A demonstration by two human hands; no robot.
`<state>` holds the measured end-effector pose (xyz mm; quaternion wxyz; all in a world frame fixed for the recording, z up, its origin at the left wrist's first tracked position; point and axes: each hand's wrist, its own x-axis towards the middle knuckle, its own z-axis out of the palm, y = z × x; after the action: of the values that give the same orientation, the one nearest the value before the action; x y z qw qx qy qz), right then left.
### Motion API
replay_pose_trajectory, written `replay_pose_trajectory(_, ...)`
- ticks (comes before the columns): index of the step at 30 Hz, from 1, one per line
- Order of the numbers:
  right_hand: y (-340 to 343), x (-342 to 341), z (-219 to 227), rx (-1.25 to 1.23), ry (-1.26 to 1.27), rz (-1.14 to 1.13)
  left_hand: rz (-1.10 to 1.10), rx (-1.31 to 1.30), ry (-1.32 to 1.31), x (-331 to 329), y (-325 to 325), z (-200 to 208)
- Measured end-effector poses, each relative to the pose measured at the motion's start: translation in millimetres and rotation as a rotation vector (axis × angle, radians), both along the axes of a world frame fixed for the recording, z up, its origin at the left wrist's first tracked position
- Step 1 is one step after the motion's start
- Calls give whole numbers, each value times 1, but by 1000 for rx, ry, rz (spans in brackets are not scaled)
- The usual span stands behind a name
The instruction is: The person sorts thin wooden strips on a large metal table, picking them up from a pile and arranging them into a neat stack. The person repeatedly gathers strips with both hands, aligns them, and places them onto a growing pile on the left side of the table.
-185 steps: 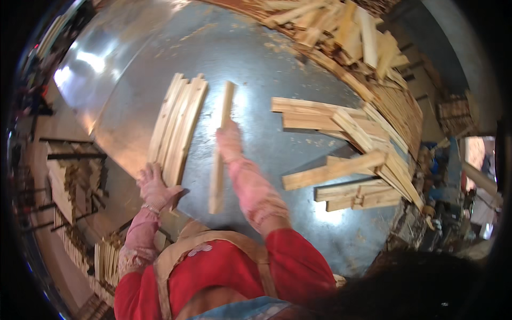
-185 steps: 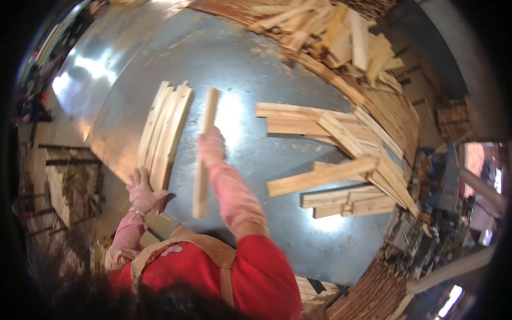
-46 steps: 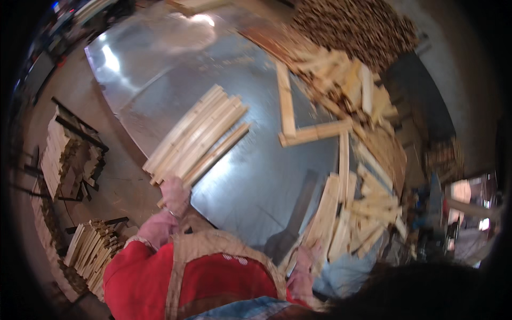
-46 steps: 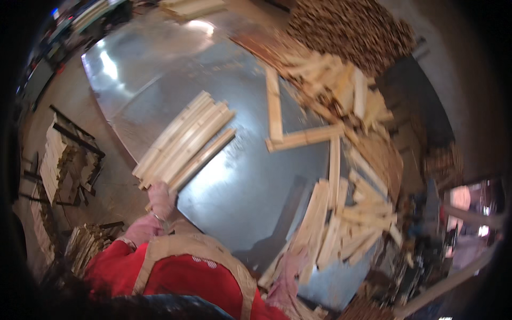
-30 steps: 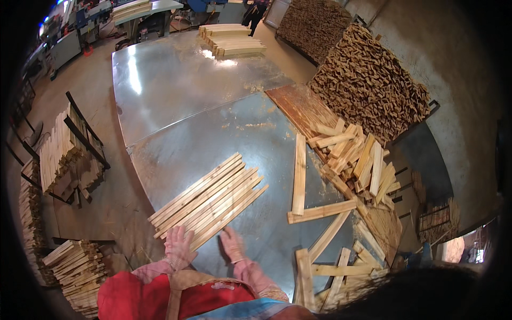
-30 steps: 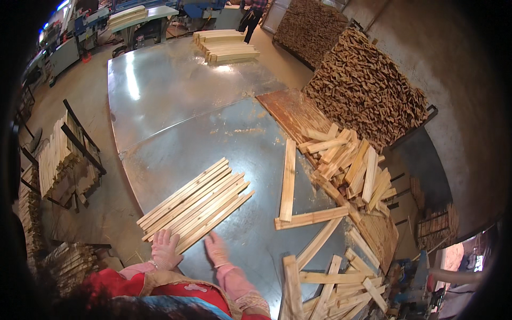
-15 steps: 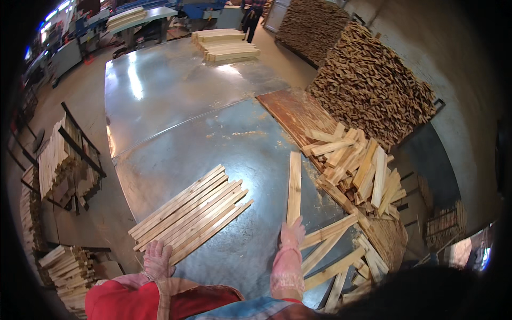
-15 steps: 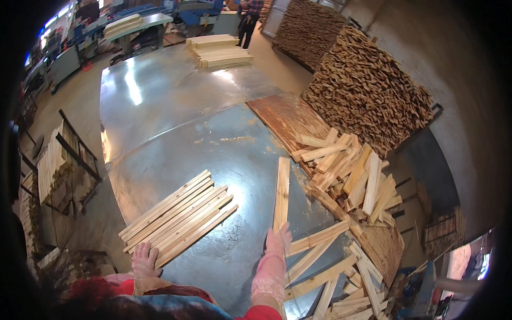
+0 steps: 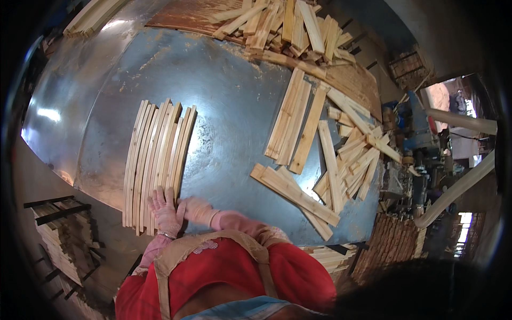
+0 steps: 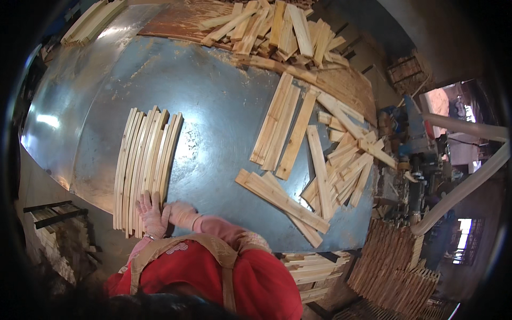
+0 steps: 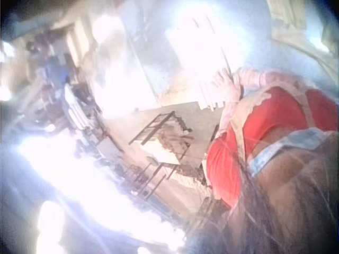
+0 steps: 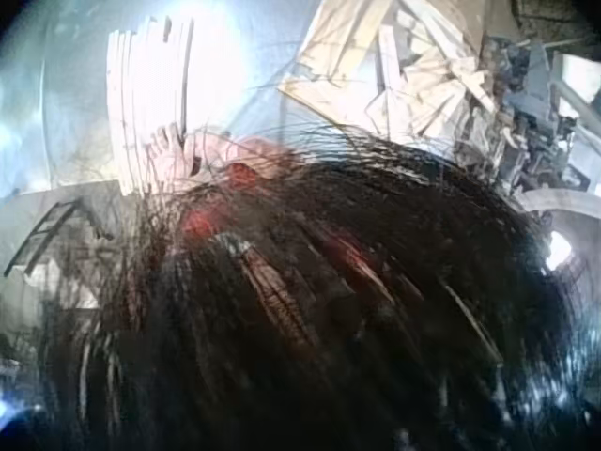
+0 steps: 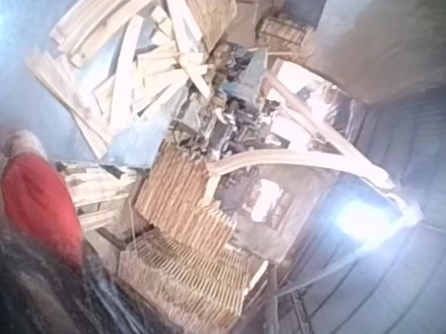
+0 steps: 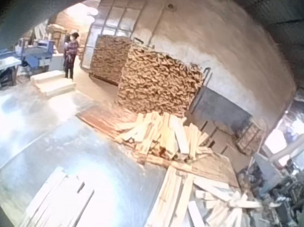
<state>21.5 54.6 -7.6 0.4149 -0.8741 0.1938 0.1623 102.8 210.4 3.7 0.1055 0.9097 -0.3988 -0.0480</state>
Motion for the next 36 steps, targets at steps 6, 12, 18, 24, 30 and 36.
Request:
replay_pose_trajectory(6, -248, -41, 4, -741, 133, -601, 16, 141, 4, 5, 13, -3)
replay_pose_trajectory(12, -370, -88, 0, -622, 284, -922, -137, -348, 254, -11, -81, 28)
replay_pose_trajectory(18, -338, -105, 8, -170, -70, -831, 171, -593, 1520, -11, -232, -18)
replay_pose_trajectory(24, -385, -139, -25, -814, 205, -816, 201, -162, 1267, -24, -263, -7)
replay_pose_trajectory(30, -415, -134, -32, -730, 256, -909, 205, -129, 334, -68, -97, -5)
replay_pose_trajectory(36, -427, -162, 9, -340, 47, -1111, 296, 189, -173, -67, 63, -21)
